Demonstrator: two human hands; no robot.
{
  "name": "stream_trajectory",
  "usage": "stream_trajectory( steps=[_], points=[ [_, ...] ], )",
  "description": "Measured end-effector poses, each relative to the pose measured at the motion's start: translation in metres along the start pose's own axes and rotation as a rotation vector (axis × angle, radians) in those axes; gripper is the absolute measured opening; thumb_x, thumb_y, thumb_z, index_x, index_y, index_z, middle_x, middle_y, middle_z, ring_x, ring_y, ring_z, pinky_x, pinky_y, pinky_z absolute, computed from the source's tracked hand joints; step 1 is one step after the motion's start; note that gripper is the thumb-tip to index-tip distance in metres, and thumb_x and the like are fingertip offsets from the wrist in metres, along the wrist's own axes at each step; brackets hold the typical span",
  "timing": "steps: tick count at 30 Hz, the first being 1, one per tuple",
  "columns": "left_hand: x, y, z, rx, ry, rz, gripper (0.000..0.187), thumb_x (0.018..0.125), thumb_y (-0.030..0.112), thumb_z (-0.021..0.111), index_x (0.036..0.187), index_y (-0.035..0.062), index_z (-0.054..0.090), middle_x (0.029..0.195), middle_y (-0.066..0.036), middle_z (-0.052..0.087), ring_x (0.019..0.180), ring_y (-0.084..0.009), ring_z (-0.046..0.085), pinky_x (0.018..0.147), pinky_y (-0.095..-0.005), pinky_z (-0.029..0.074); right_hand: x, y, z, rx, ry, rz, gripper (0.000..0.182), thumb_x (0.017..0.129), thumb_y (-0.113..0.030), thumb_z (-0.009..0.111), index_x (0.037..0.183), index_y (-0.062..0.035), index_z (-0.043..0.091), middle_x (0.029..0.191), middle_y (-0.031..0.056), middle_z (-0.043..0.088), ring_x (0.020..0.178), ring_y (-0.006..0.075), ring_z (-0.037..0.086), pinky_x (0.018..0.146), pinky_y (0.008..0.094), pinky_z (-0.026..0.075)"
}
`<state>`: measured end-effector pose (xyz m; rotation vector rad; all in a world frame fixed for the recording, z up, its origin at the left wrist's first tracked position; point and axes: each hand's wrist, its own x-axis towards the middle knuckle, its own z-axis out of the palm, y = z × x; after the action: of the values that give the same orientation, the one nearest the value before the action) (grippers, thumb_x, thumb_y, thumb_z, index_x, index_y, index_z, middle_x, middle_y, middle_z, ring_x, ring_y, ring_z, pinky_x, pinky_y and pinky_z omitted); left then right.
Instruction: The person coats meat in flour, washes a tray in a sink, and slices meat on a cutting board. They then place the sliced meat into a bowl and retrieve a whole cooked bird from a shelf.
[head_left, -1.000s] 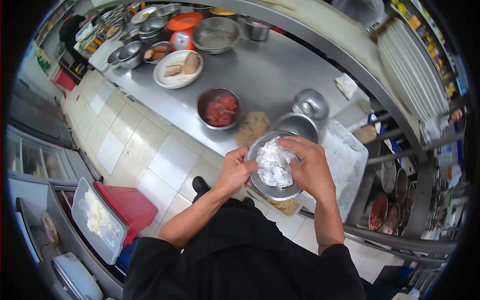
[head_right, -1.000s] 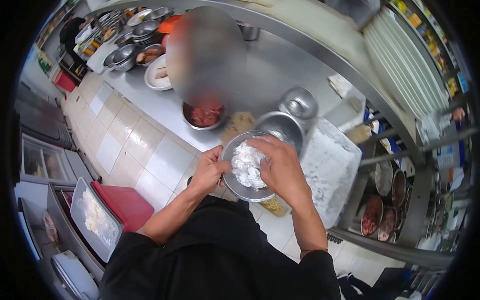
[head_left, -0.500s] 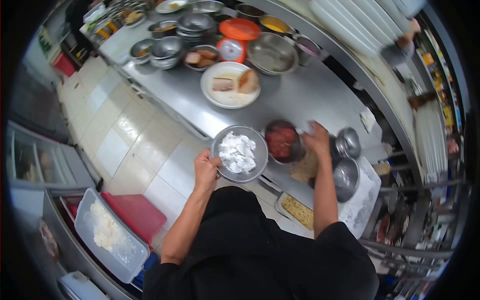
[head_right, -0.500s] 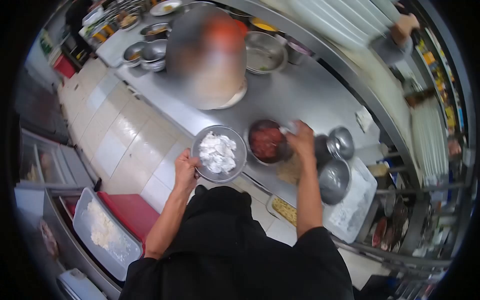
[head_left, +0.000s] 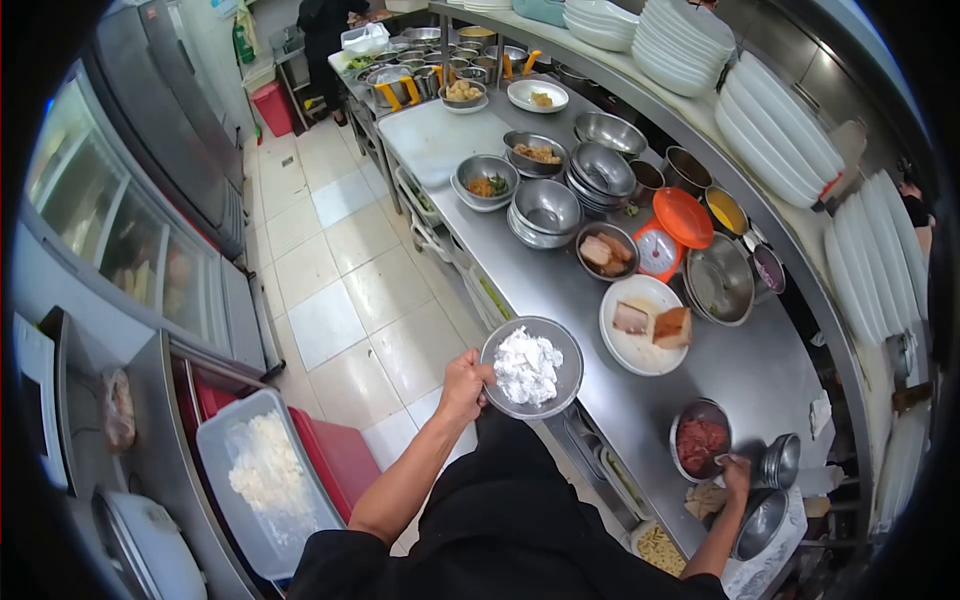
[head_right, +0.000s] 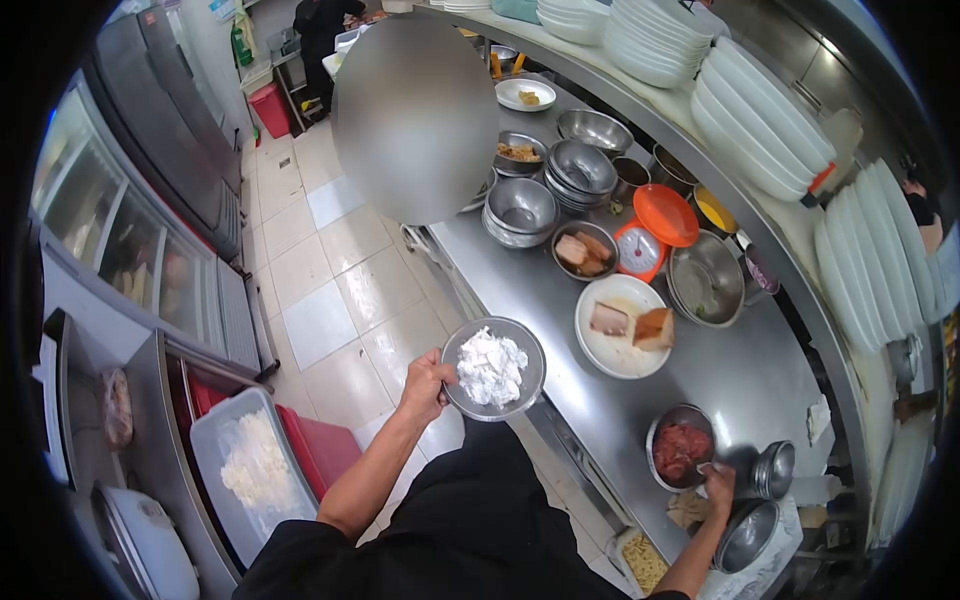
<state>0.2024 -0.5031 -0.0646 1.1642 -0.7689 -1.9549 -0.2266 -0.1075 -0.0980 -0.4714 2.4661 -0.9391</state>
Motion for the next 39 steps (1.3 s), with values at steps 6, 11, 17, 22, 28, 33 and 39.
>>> stream_trajectory(
  steps=[6,11,17,22,28,33,39],
  points=[
    [0.095,0.098,-0.015,-0.01,-0.024,0.115,0.02,0.06,-0.007,0.054,0.059,0.0106,0.043,0.051,-0.001,0.046,0.031,-0.0079,0.035,0.027,-0.0223,0.025,-0.026,-0.198,0.05,0.236,0.063,0.01,0.006,0.065,-0.01,0.059,0.061,-0.005,0.057,0.057,-0.002,0.05,0.055,0.0092,0.046,0.053,0.0259,0.036],
    [0.14,0.17,-0.065,-0.025,0.11,0.159,0.02,0.06,-0.007,0.053,0.059,0.0101,0.042,0.05,0.0,0.046,0.031,-0.0075,0.034,0.027,-0.0212,0.025,0.044,-0.313,0.151,0.163,0.059,-0.043,0.048,0.069,-0.017,0.063,0.11,0.004,0.053,0.09,0.0076,0.054,0.075,0.0141,0.05,0.066,0.0269,0.042],
    [0.168,0.222,-0.148,-0.104,0.32,0.255,0.023,0.061,-0.008,0.052,0.06,0.0113,0.039,0.05,0.001,0.043,0.031,-0.0065,0.031,0.028,-0.0209,0.024,0.124,-0.485,0.306,0.376,-0.441,-0.389,0.015,0.073,-0.005,0.056,0.082,0.002,0.065,0.073,0.0015,0.063,0.066,0.0091,0.055,0.064,0.0219,0.044],
    [0.194,0.258,-0.219,-0.168,0.412,0.283,0.022,0.061,-0.009,0.05,0.062,0.0105,0.039,0.051,0.001,0.043,0.031,-0.0065,0.031,0.027,-0.0211,0.023,0.102,-0.606,0.387,0.327,-0.526,-0.412,0.019,0.073,-0.005,0.054,0.086,0.0038,0.065,0.076,0.0026,0.063,0.065,0.0086,0.055,0.06,0.0227,0.043],
    [0.28,0.318,-0.289,-0.202,0.334,0.259,0.021,0.059,-0.008,0.051,0.061,0.0102,0.04,0.051,-0.001,0.045,0.03,-0.0072,0.032,0.027,-0.0211,0.024,0.083,-0.641,0.422,0.252,-0.319,-0.313,0.018,0.07,-0.005,0.054,0.083,0.0023,0.065,0.076,0.0033,0.063,0.065,0.0105,0.055,0.063,0.0226,0.043],
    [0.408,0.394,-0.28,-0.169,0.202,0.226,0.023,0.059,-0.008,0.051,0.061,0.0116,0.04,0.051,0.0,0.044,0.03,-0.0073,0.032,0.026,-0.0213,0.023,0.119,-0.659,0.435,0.431,-0.114,-0.288,0.015,0.069,-0.005,0.055,0.079,0.0015,0.064,0.074,0.0051,0.063,0.064,0.0129,0.058,0.062,0.0245,0.045],
    [0.544,0.48,-0.271,-0.132,0.138,0.205,0.022,0.058,-0.007,0.052,0.063,0.0109,0.04,0.051,0.0,0.044,0.03,-0.0075,0.032,0.026,-0.0216,0.023,0.154,-0.767,0.487,0.502,-0.181,-0.287,0.015,0.068,-0.002,0.053,0.077,0.0035,0.064,0.069,0.0037,0.063,0.061,0.0103,0.057,0.058,0.0231,0.044]
  ],
)
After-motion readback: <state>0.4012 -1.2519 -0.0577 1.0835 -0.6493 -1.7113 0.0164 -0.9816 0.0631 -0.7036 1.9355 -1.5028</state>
